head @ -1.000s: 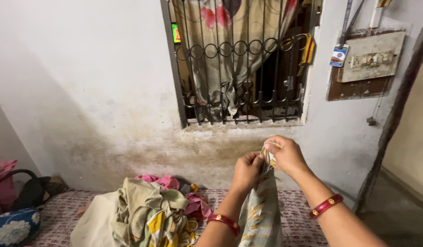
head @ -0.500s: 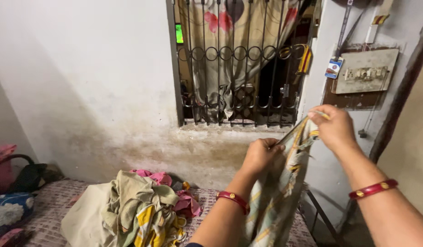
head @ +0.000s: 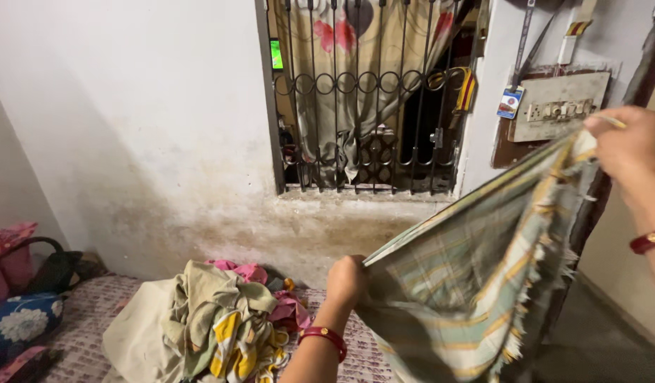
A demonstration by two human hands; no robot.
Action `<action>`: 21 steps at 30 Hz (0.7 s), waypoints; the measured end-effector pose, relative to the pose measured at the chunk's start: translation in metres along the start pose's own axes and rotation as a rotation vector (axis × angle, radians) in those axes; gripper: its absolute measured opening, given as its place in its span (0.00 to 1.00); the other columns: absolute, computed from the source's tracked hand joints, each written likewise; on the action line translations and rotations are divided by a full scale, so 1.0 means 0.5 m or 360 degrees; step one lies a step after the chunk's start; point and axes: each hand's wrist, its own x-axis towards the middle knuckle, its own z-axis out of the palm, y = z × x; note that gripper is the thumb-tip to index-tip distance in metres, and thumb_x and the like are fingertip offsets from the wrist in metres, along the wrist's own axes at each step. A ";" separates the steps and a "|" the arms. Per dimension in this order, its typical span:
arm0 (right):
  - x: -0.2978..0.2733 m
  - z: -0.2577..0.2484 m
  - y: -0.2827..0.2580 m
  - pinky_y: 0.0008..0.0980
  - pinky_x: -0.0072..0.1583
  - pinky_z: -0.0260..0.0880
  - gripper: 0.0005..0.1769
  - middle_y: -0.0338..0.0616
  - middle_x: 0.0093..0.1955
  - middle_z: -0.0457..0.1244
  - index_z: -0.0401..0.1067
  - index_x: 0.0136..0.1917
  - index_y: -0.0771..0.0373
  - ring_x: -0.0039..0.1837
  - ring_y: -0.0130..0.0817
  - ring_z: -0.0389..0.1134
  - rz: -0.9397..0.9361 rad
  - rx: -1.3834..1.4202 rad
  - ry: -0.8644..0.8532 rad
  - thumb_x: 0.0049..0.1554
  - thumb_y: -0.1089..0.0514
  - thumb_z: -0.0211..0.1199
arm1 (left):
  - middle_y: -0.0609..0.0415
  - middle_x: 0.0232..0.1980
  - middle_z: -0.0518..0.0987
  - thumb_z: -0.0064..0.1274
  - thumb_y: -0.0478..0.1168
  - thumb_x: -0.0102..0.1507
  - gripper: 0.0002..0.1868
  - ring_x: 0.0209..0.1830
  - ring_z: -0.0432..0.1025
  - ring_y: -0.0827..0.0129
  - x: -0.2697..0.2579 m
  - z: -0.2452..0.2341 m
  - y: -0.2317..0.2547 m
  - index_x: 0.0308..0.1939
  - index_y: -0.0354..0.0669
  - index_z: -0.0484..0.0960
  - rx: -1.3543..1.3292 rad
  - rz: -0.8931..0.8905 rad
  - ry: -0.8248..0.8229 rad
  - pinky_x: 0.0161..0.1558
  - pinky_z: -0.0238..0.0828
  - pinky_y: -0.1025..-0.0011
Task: The person folds a yellow towel on a bed, then places it on a shelf. They then pick up a striped bedsheet, unfold it, and fold it neatly on the bed.
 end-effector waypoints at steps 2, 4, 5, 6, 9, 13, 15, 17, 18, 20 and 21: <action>-0.007 -0.004 -0.002 0.35 0.47 0.68 0.05 0.45 0.47 0.70 0.79 0.52 0.64 0.44 0.30 0.68 0.0058 -0.0027 0.0002 0.66 0.60 0.68 | 0.40 0.43 0.83 0.57 0.43 0.59 0.10 0.48 0.77 0.45 0.023 -0.012 -0.029 0.41 0.49 0.88 0.0120 -0.0131 -0.0110 0.50 0.74 0.52; -0.021 -0.004 -0.007 0.36 0.46 0.67 0.04 0.45 0.47 0.70 0.79 0.52 0.64 0.43 0.30 0.67 0.0109 -0.0054 -0.0006 0.66 0.60 0.67 | 0.42 0.47 0.83 0.58 0.46 0.58 0.12 0.51 0.77 0.47 0.047 -0.020 -0.066 0.42 0.50 0.89 0.0212 -0.0284 -0.0262 0.54 0.75 0.55; -0.038 0.000 -0.008 0.37 0.45 0.67 0.04 0.44 0.46 0.70 0.79 0.52 0.63 0.43 0.30 0.67 0.0155 -0.0060 -0.0009 0.66 0.60 0.67 | 0.41 0.50 0.82 0.57 0.45 0.59 0.13 0.54 0.76 0.47 0.056 -0.026 -0.093 0.45 0.48 0.87 0.0325 -0.0298 -0.0321 0.56 0.74 0.54; -0.054 0.004 -0.010 0.37 0.45 0.66 0.04 0.44 0.46 0.69 0.79 0.52 0.63 0.42 0.30 0.67 0.0192 -0.0061 -0.0010 0.66 0.60 0.67 | 0.39 0.53 0.81 0.56 0.45 0.61 0.14 0.56 0.75 0.46 0.064 -0.030 -0.123 0.47 0.45 0.85 0.0440 -0.0312 -0.0380 0.57 0.73 0.54; -0.093 0.003 -0.025 0.38 0.43 0.66 0.04 0.43 0.46 0.69 0.79 0.52 0.62 0.41 0.31 0.66 0.0307 -0.0084 0.0033 0.65 0.60 0.66 | 0.39 0.58 0.79 0.53 0.44 0.62 0.17 0.60 0.74 0.48 0.107 -0.035 -0.217 0.52 0.41 0.84 0.0590 -0.0406 -0.0484 0.60 0.73 0.55; -0.141 0.011 -0.050 0.40 0.41 0.64 0.04 0.42 0.45 0.69 0.79 0.52 0.61 0.40 0.31 0.65 0.0437 -0.0085 0.0058 0.65 0.60 0.66 | 0.36 0.55 0.80 0.53 0.42 0.62 0.15 0.58 0.75 0.46 0.166 0.009 -0.301 0.49 0.39 0.85 0.0561 -0.0241 -0.0518 0.58 0.72 0.55; -0.169 0.024 -0.050 0.41 0.39 0.64 0.04 0.41 0.45 0.69 0.79 0.53 0.60 0.39 0.31 0.64 0.0541 -0.0087 0.0070 0.65 0.60 0.65 | 0.37 0.48 0.85 0.48 0.41 0.67 0.16 0.45 0.79 0.47 0.227 0.049 -0.282 0.44 0.36 0.89 0.1304 0.0742 -0.0979 0.51 0.77 0.58; -0.193 0.039 -0.033 0.42 0.38 0.63 0.04 0.41 0.44 0.68 0.79 0.53 0.59 0.38 0.31 0.64 0.0641 -0.0054 0.0091 0.64 0.60 0.65 | 0.41 0.41 0.86 0.54 0.39 0.61 0.11 0.38 0.80 0.55 0.244 0.061 -0.271 0.39 0.37 0.89 0.1099 0.0657 -0.1185 0.45 0.79 0.62; -0.200 0.051 -0.020 0.42 0.38 0.63 0.04 0.41 0.44 0.68 0.79 0.53 0.59 0.38 0.31 0.63 0.0698 -0.0003 0.0102 0.64 0.60 0.65 | 0.44 0.38 0.87 0.57 0.39 0.58 0.10 0.34 0.81 0.59 0.247 0.063 -0.256 0.37 0.38 0.88 0.0993 0.0618 -0.1281 0.43 0.81 0.64; -0.205 0.076 0.017 0.43 0.36 0.62 0.05 0.40 0.44 0.68 0.79 0.53 0.58 0.37 0.32 0.63 0.0787 0.0147 0.0117 0.64 0.60 0.64 | 0.43 0.35 0.84 0.53 0.36 0.62 0.08 0.31 0.80 0.57 0.232 0.051 -0.227 0.37 0.34 0.85 -0.0482 -0.0395 -0.1073 0.39 0.82 0.59; -0.207 0.091 0.037 0.41 0.36 0.59 0.05 0.39 0.42 0.68 0.79 0.53 0.58 0.36 0.32 0.60 0.0809 0.0302 0.0101 0.65 0.60 0.64 | 0.43 0.34 0.83 0.51 0.35 0.65 0.08 0.30 0.80 0.55 0.222 0.034 -0.214 0.37 0.33 0.84 -0.1209 -0.0892 -0.0877 0.37 0.83 0.56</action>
